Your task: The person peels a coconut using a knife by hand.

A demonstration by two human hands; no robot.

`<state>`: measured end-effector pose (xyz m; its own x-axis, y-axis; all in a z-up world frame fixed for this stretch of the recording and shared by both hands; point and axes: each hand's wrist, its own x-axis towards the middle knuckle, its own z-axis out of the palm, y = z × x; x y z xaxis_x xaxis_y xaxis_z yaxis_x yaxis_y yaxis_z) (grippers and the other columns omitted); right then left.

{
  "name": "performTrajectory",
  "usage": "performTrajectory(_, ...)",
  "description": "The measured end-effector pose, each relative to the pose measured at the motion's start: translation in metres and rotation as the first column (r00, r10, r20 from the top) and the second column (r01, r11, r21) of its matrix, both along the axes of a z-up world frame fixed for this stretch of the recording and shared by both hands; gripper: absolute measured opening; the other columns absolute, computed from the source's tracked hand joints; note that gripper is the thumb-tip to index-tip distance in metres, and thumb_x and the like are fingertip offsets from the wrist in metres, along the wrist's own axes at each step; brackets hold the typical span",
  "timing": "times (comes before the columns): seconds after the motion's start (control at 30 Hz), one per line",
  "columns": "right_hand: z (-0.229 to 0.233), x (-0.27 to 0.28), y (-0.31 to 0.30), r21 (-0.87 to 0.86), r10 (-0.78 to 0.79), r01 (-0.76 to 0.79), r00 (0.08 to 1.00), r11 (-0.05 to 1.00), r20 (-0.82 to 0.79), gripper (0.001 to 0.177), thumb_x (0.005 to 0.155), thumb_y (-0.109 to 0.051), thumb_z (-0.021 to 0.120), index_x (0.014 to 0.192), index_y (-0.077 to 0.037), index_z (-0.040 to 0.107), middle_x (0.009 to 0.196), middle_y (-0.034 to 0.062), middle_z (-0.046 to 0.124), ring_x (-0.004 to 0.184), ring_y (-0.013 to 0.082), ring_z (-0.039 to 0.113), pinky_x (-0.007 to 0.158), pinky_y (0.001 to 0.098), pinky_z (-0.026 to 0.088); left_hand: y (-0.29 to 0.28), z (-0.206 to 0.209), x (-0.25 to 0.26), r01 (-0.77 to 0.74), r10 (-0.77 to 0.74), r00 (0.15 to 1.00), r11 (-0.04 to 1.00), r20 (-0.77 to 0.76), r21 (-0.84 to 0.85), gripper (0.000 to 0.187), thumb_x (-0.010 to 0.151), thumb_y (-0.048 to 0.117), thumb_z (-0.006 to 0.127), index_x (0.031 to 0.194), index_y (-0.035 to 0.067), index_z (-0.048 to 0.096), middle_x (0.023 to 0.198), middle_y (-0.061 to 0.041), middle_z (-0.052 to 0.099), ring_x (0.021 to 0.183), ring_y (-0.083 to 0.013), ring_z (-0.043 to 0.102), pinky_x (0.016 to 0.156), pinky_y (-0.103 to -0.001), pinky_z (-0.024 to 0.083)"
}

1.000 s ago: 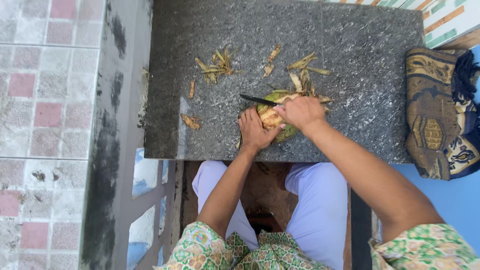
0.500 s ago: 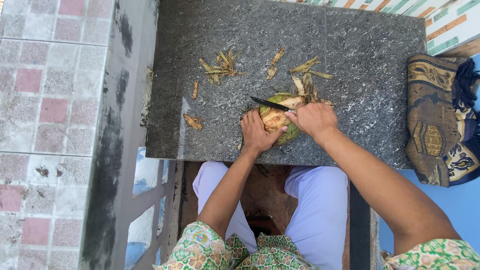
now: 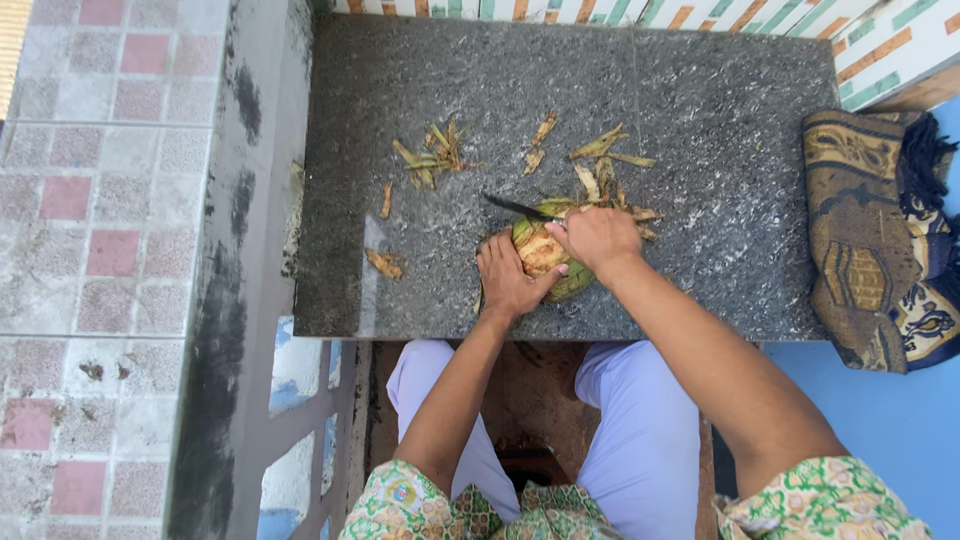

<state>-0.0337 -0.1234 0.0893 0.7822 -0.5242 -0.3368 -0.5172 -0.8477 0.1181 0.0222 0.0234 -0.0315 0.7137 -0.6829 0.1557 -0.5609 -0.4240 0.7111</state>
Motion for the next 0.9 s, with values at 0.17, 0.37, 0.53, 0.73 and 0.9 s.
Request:
performTrajectory(0.17, 0.008, -0.024, 0.0, 0.065, -0.051, 0.056, 0.995, 0.996, -0.083, 0.067, 0.106, -0.061, 0.036, 0.1, -0.009, 0.076, 0.092, 0.0145, 0.076, 0.084, 0.0301, 0.077, 0.076, 0.0476, 0.06, 0.002, -0.005, -0.004, 0.013, -0.011, 0.999, 0.999, -0.052, 0.031, 0.113, 0.072, 0.077, 0.074, 0.141, -0.006, 0.04, 0.127, -0.021, 0.049, 0.119, -0.0364, 0.044, 0.108, -0.051, 0.032)
performTrajectory(0.37, 0.002, -0.008, -0.002, 0.03, -0.026, 0.026, 0.999, 0.999, 0.019, 0.063, 0.104, -0.06, 0.039, 0.097, -0.01, 0.076, 0.089, 0.0153, 0.076, 0.086, 0.0334, 0.075, 0.076, 0.0485, 0.059, -0.001, -0.005, -0.001, 0.012, -0.012, 1.0, 1.0, 0.002, 0.014, 0.114, 0.072, 0.076, 0.075, 0.142, -0.007, 0.039, 0.128, -0.022, 0.049, 0.12, -0.0374, 0.043, 0.108, -0.052, 0.031)
performTrajectory(0.53, 0.001, -0.022, -0.011, 0.027, -0.029, 0.03, 0.999, 0.999, -0.044, 0.064, 0.106, -0.061, 0.039, 0.096, -0.01, 0.076, 0.088, 0.0157, 0.077, 0.085, 0.0322, 0.076, 0.077, 0.0471, 0.06, 0.001, -0.002, -0.002, 0.003, -0.003, 1.0, 1.0, 0.001, -0.007, 0.112, 0.073, 0.074, 0.076, 0.142, -0.006, 0.04, 0.13, -0.021, 0.049, 0.122, -0.0375, 0.043, 0.11, -0.051, 0.031)
performTrajectory(0.73, -0.005, -0.012, -0.013, 0.018, -0.024, 0.024, 1.0, 1.0, 0.011, 0.063, 0.105, -0.061, 0.041, 0.102, -0.008, 0.075, 0.089, 0.0155, 0.077, 0.086, 0.0327, 0.076, 0.077, 0.0475, 0.06, 0.0, 0.003, -0.001, 0.011, -0.01, 0.999, 1.0, -0.049, 0.026, 0.112, 0.072, 0.074, 0.076, 0.142, -0.006, 0.04, 0.129, -0.021, 0.048, 0.122, -0.0363, 0.043, 0.109, -0.051, 0.031)
performTrajectory(0.9, 0.005, -0.031, -0.019, 0.08, -0.097, 0.097, 0.995, 0.992, -0.013, 0.06, 0.104, -0.06, 0.039, 0.1, -0.012, 0.076, 0.092, 0.018, 0.076, 0.09, 0.0358, 0.074, 0.083, 0.0511, 0.057, 0.0, -0.003, 0.0, 0.019, -0.019, 1.0, 1.0, -0.015, 0.023, 0.113, 0.072, 0.075, 0.076, 0.142, -0.007, 0.039, 0.129, -0.022, 0.048, 0.122, -0.0369, 0.042, 0.109, -0.052, 0.031)
